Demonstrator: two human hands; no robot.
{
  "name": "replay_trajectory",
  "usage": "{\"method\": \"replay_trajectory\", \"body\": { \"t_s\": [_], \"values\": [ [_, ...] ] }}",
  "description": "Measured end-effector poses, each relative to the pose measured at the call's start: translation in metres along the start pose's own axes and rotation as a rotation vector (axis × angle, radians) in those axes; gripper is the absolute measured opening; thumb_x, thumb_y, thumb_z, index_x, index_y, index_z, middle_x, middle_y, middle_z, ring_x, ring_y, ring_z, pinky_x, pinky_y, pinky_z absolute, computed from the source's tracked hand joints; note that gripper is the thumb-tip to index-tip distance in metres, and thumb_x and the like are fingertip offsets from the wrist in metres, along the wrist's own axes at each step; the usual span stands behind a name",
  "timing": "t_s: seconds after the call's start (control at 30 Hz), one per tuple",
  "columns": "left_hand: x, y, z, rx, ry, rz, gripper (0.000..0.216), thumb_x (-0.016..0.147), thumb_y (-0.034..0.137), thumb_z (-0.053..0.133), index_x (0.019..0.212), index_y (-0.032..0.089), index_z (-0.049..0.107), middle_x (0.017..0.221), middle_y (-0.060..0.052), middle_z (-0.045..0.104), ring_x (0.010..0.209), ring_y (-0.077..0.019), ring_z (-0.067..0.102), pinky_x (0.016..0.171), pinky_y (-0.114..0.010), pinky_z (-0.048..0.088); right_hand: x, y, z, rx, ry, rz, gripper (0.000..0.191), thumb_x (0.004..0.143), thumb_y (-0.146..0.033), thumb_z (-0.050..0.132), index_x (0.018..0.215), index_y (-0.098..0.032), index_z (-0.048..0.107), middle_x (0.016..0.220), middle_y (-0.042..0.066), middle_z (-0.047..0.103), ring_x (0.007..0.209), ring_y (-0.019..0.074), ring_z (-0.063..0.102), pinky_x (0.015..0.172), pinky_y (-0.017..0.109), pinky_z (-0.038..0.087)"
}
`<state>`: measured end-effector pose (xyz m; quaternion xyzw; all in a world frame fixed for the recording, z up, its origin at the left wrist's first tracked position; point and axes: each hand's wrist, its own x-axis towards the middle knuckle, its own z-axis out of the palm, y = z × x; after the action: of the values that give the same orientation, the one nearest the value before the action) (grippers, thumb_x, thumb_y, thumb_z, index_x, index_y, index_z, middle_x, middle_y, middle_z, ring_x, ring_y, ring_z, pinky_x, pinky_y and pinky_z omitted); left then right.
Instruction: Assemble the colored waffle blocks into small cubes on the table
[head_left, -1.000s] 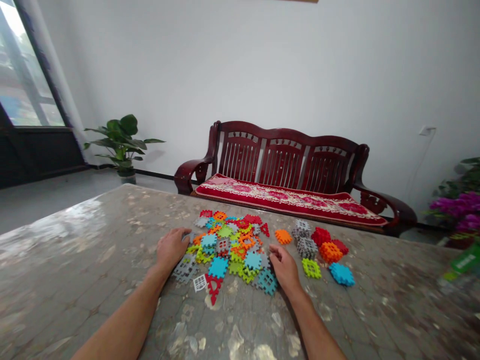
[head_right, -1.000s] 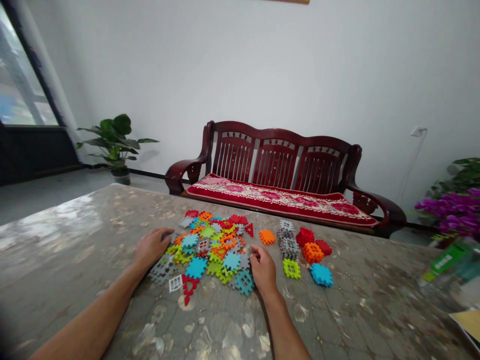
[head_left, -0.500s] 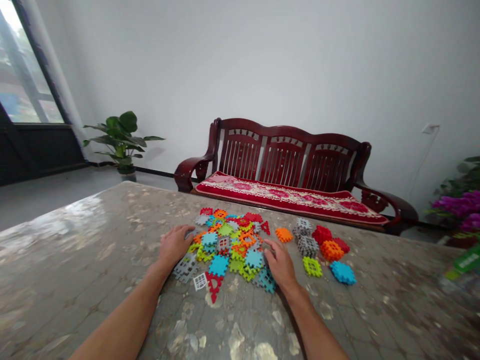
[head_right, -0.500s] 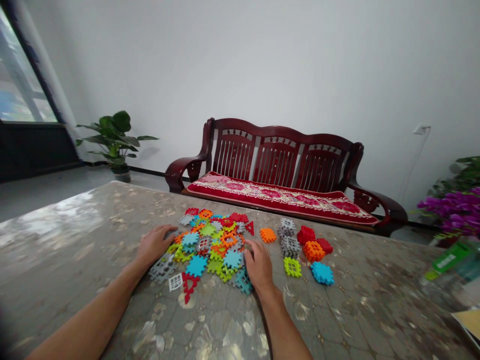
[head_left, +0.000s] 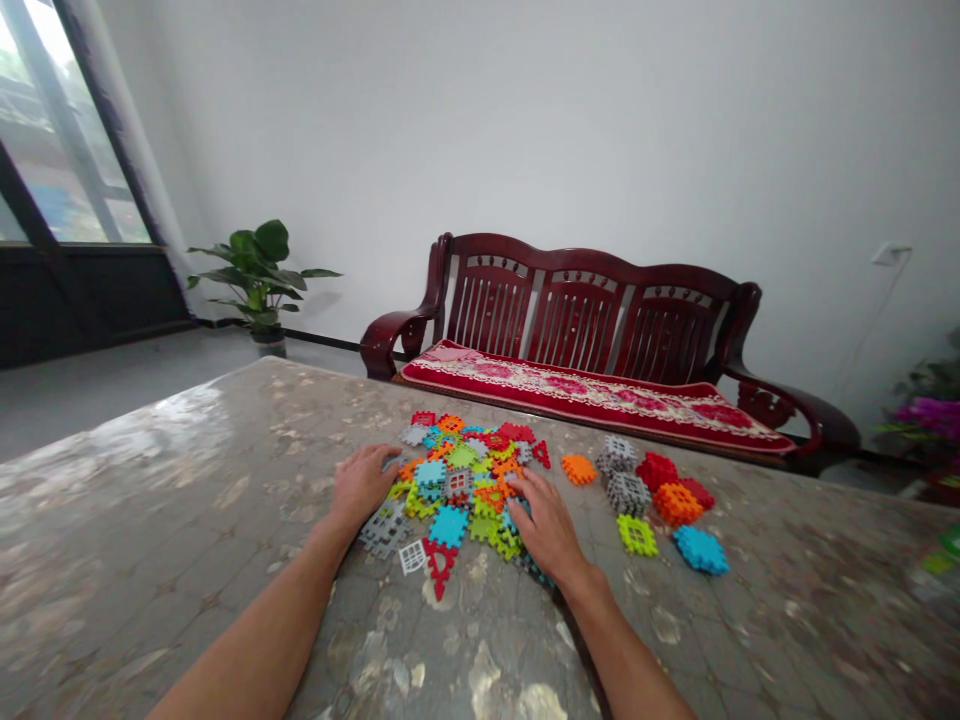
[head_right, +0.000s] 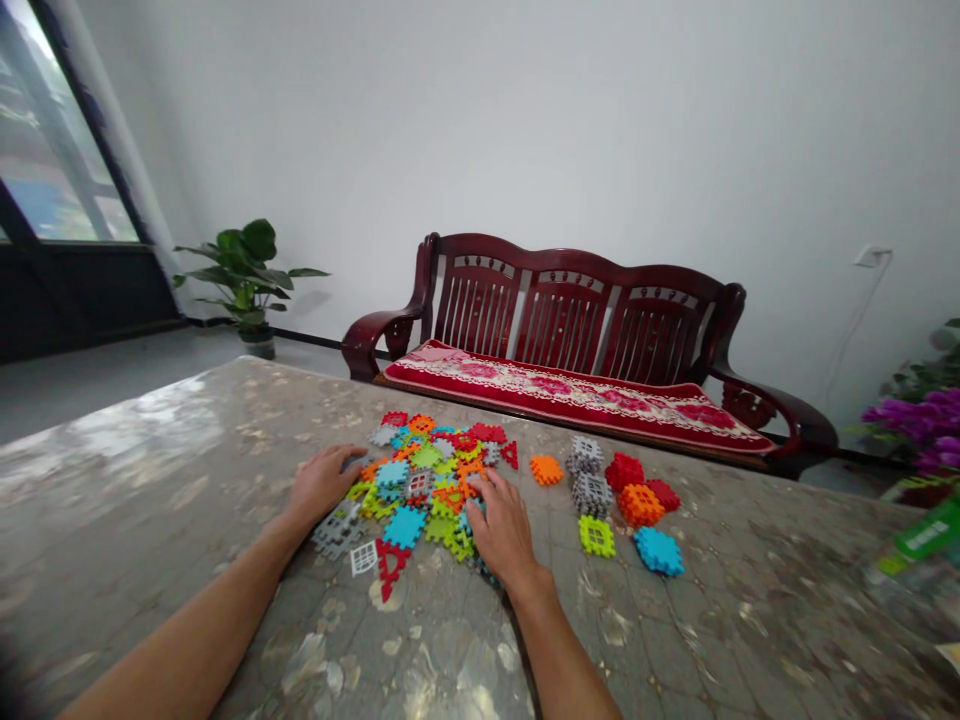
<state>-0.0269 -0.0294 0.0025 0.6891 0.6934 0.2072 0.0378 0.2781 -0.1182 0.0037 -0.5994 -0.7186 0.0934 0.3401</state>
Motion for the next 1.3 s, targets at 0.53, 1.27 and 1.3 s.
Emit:
{"method": "replay_trajectory", "body": {
  "t_s": [0.53,1.27,1.3],
  "values": [
    [-0.001,0.001,-0.003,-0.01,0.005,0.007,0.038,0.088,0.031,0.047,0.116,0.026,0.071,0.131,-0.007,0.066,0.12,-0.0277,0.058,0.103,-0.042,0.043,-0.003,0.025,-0.011,0.215,0.348,0.247,0.026,0.081,-0.035,0.047,0.09,-0.022,0.067,0.095,0.008,0.071,0.09,0.0236,0.064,0.085,0.035,0.047],
    [0.0,0.002,-0.003,-0.01,0.004,-0.002,0.038,0.089,0.034,0.046,0.116,0.028,0.071,0.131,-0.007,0.066,0.12,-0.0276,0.059,0.103,-0.042,0.043,-0.01,0.03,-0.016,0.374,0.014,0.177,0.071,0.074,-0.042,0.071,0.14,-0.025,0.05,0.14,0.009,0.057,0.12,0.0265,0.058,0.104,0.044,0.044],
    [0.0,0.002,-0.002,-0.012,0.004,-0.002,0.038,0.088,0.034,0.046,0.116,0.028,0.071,0.131,-0.007,0.066,0.12,-0.0277,0.059,0.103,-0.042,0.043,-0.011,0.03,-0.017,0.366,-0.026,0.148,0.077,0.07,-0.04,0.074,0.141,-0.025,0.048,0.142,0.009,0.055,0.123,0.0273,0.056,0.106,0.045,0.043]
  ]
}}
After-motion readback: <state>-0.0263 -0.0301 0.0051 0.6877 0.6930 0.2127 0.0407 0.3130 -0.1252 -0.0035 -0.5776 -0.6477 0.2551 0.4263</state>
